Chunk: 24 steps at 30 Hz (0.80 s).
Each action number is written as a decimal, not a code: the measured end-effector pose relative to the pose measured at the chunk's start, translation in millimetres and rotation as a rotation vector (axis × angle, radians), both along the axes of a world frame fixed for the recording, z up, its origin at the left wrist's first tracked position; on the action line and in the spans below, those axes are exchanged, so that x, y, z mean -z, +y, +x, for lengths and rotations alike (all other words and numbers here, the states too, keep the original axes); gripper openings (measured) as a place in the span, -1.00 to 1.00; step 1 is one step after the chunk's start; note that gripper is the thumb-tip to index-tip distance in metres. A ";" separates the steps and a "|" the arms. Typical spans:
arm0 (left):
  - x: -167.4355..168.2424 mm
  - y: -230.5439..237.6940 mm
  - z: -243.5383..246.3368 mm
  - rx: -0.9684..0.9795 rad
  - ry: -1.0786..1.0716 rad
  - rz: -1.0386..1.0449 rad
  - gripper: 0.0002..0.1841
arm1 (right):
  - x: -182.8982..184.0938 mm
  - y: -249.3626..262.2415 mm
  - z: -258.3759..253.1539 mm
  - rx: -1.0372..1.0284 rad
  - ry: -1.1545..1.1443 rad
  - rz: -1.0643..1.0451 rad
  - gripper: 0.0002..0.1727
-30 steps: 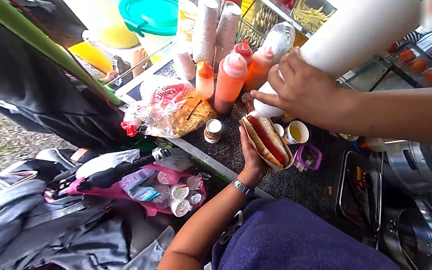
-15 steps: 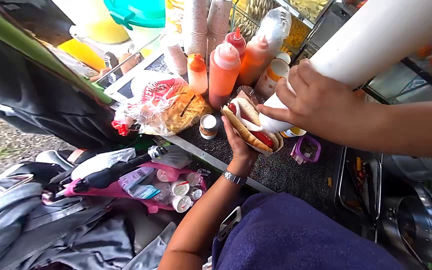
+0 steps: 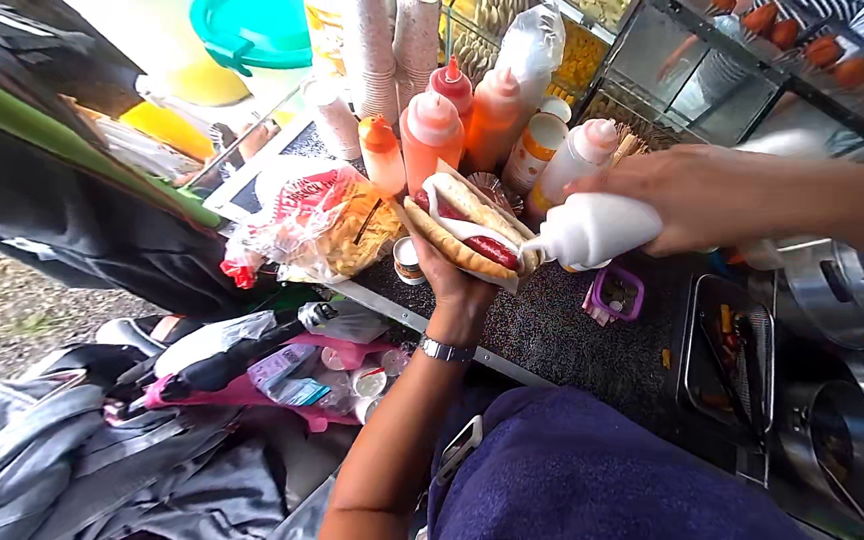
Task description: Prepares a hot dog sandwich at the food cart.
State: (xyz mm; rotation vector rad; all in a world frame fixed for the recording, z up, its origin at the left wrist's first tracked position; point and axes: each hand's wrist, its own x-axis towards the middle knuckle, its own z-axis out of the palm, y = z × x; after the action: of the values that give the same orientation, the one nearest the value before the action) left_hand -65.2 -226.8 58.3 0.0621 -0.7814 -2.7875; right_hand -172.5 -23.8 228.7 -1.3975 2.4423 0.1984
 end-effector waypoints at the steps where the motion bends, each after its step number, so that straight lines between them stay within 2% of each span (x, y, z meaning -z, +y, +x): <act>1: -7.1 -7.6 1.6 -0.017 -0.002 0.016 -0.25 | 4.2 1.8 -9.5 0.051 -0.139 -0.078 0.10; 5: -40.2 -46.6 -5.0 -0.211 -0.088 0.206 -0.21 | 54.5 -6.6 -27.2 0.245 -0.548 -0.538 0.16; 8: -32.9 -77.1 16.1 -0.343 0.026 0.034 -0.22 | 112.5 -36.6 -28.1 0.305 -0.784 -0.945 0.20; 10: -23.7 -91.5 28.9 -0.396 0.050 -0.037 -0.21 | 147.0 -65.7 -24.4 0.316 -0.833 -1.143 0.16; 13: -11.3 -94.8 41.0 -0.465 -0.013 -0.068 -0.32 | 191.8 -107.4 -21.3 0.314 -0.713 -1.316 0.16; 16: -3.9 -83.0 47.0 -0.466 -0.088 -0.026 -0.18 | 211.0 -138.1 -17.6 0.357 -0.574 -1.301 0.10; 18: -4.2 -71.2 48.3 -0.506 -0.160 -0.015 -0.22 | 218.8 -150.6 -15.6 0.379 -0.542 -1.271 0.10; 21: 2.2 -63.0 46.4 -0.460 -0.139 0.014 -0.30 | 220.8 -156.1 -20.2 0.388 -0.570 -1.206 0.14; 22: 5.1 -61.6 45.2 -0.446 -0.133 0.028 -0.32 | 218.8 -152.9 -21.7 0.400 -0.571 -1.137 0.18; 24: 11.4 -60.4 43.4 -0.394 -0.123 0.092 -0.30 | 197.8 -139.8 -25.0 0.434 -0.544 -0.868 0.20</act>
State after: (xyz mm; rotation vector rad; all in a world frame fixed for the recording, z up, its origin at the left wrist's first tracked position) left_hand -21.8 -287.3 46.9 0.3654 -0.5910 -2.4581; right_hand -197.5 -163.6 30.9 -0.9176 2.3140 -1.2859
